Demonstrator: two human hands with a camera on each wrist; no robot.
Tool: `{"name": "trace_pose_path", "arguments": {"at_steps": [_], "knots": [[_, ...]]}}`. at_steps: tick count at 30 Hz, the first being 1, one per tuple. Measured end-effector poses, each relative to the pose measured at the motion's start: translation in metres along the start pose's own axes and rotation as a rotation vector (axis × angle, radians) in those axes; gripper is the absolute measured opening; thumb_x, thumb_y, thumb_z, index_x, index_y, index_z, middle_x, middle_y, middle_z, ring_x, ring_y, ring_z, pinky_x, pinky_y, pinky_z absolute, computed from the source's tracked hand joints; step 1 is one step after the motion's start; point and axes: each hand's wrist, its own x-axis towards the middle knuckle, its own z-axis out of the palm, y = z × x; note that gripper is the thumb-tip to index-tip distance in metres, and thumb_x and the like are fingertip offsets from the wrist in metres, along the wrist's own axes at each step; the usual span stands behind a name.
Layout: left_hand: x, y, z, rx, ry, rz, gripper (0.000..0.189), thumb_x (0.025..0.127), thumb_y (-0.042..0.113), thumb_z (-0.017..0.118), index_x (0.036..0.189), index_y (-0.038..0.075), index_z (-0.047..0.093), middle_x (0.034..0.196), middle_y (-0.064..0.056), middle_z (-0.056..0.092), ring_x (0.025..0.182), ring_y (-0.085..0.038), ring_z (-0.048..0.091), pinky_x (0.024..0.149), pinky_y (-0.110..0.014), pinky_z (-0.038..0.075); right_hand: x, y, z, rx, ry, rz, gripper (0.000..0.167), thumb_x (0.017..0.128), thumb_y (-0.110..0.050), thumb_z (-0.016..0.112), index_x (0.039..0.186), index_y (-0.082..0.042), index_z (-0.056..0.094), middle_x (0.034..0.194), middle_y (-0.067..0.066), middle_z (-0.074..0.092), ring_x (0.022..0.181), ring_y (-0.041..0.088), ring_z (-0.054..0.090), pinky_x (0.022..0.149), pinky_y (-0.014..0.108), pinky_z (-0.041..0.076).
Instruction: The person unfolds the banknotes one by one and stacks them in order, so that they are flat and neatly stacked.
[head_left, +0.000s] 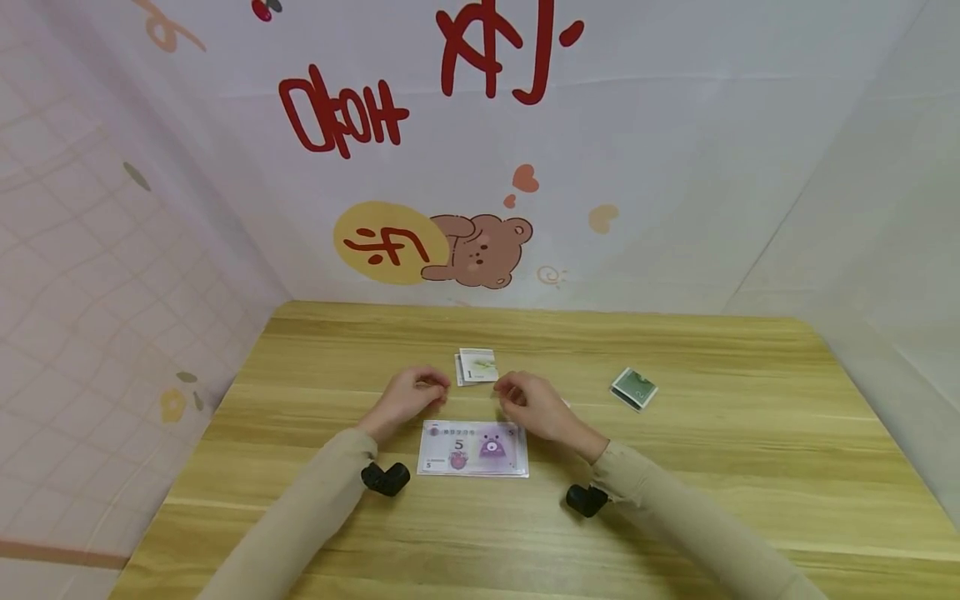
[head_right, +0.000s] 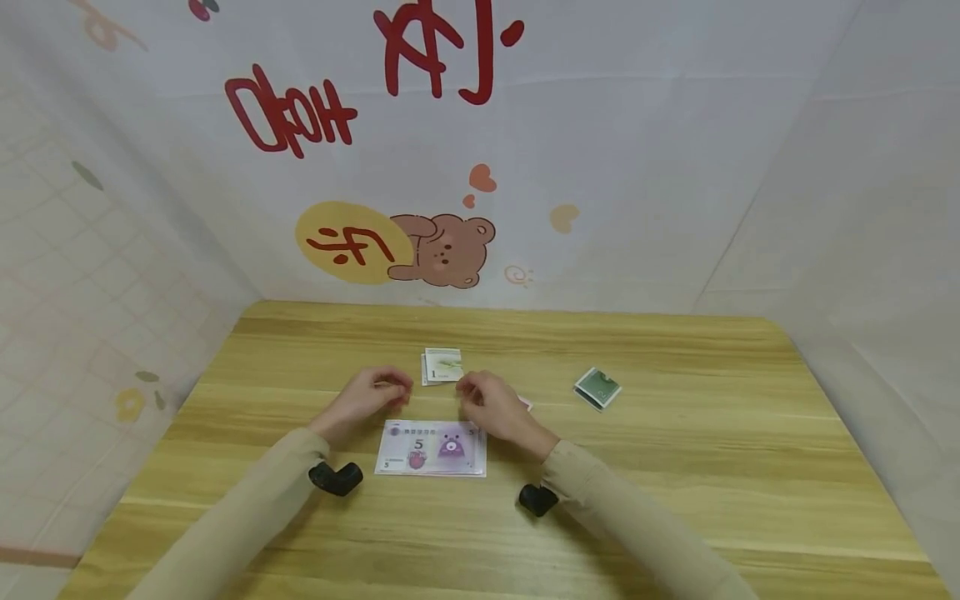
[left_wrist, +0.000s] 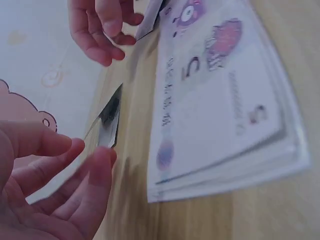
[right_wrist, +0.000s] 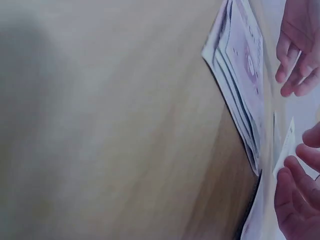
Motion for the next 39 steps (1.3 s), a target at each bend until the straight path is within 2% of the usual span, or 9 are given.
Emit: {"name": "trace_pose_path", "arguments": {"at_steps": [5,11,17,23,27,30,33,37,39], "knots": [[0.012,0.006,0.002,-0.061,0.043,-0.056,0.024,0.092,-0.002,0.058,0.115,-0.009,0.061,0.110,-0.023,0.061,0.095,-0.033,0.061,0.086,-0.039,0.051,0.013,0.007,0.005,-0.042,0.072,0.027,0.021,0.086,0.000,0.065,0.107,0.003,0.066,0.095,0.012,0.064,0.081,0.021,0.058,0.072,0.032,0.050],[0.022,0.013,0.009,-0.181,0.005,-0.109,0.032,0.093,-0.006,0.051,0.124,-0.012,0.053,0.126,-0.027,0.051,0.107,-0.035,0.055,0.095,-0.043,0.047,0.026,0.014,0.007,-0.054,0.107,0.048,0.023,0.084,0.001,0.068,0.107,0.003,0.067,0.095,0.011,0.067,0.082,0.021,0.060,0.075,0.035,0.051],[0.028,0.016,0.013,-0.218,0.032,-0.156,0.029,0.093,-0.005,0.052,0.121,-0.009,0.055,0.123,-0.024,0.052,0.103,-0.030,0.056,0.094,-0.041,0.048,0.035,0.018,0.009,-0.046,0.129,0.054,0.020,0.084,0.000,0.068,0.104,0.002,0.068,0.097,0.013,0.069,0.087,0.026,0.063,0.079,0.039,0.052],[0.027,0.019,0.013,-0.227,0.053,-0.144,0.025,0.089,-0.005,0.053,0.113,-0.009,0.058,0.111,-0.021,0.055,0.095,-0.026,0.060,0.086,-0.034,0.052,0.041,0.020,0.012,-0.125,0.113,0.110,0.021,0.082,-0.003,0.072,0.103,0.000,0.071,0.097,0.013,0.063,0.083,0.025,0.057,0.074,0.037,0.048],[0.028,0.021,0.014,-0.229,0.062,-0.153,0.028,0.088,-0.004,0.053,0.115,-0.009,0.058,0.110,-0.019,0.055,0.096,-0.027,0.058,0.090,-0.036,0.050,0.041,0.020,0.012,-0.128,0.112,0.139,0.022,0.081,-0.004,0.074,0.103,-0.002,0.071,0.095,0.011,0.058,0.079,0.023,0.054,0.070,0.036,0.045],[0.030,0.019,0.015,-0.261,0.068,-0.167,0.030,0.090,-0.003,0.052,0.119,-0.010,0.056,0.115,-0.021,0.053,0.099,-0.028,0.056,0.095,-0.039,0.046,0.041,0.021,0.013,-0.125,0.120,0.143,0.022,0.081,-0.004,0.075,0.102,-0.003,0.071,0.096,0.011,0.057,0.079,0.022,0.053,0.071,0.035,0.045],[0.030,0.018,0.016,-0.317,0.063,-0.150,0.030,0.091,-0.005,0.052,0.120,-0.014,0.054,0.119,-0.025,0.052,0.096,-0.025,0.055,0.095,-0.038,0.046,0.041,0.023,0.014,-0.129,0.129,0.137,0.020,0.080,-0.004,0.075,0.100,-0.003,0.071,0.098,0.011,0.059,0.080,0.022,0.053,0.072,0.035,0.045],[0.031,0.014,0.019,-0.384,0.056,-0.114,0.031,0.090,-0.010,0.053,0.120,-0.018,0.053,0.122,-0.028,0.053,0.092,-0.018,0.055,0.088,-0.030,0.047,0.041,0.024,0.016,-0.133,0.136,0.127,0.019,0.080,-0.003,0.075,0.099,-0.003,0.070,0.100,0.012,0.060,0.081,0.022,0.053,0.073,0.036,0.045],[0.031,0.013,0.021,-0.407,0.066,-0.106,0.033,0.089,-0.013,0.053,0.121,-0.019,0.053,0.121,-0.029,0.054,0.092,-0.017,0.056,0.088,-0.030,0.047,0.039,0.024,0.017,-0.130,0.134,0.121,0.018,0.081,-0.002,0.074,0.098,-0.003,0.070,0.101,0.013,0.059,0.082,0.022,0.052,0.073,0.035,0.045]]}}
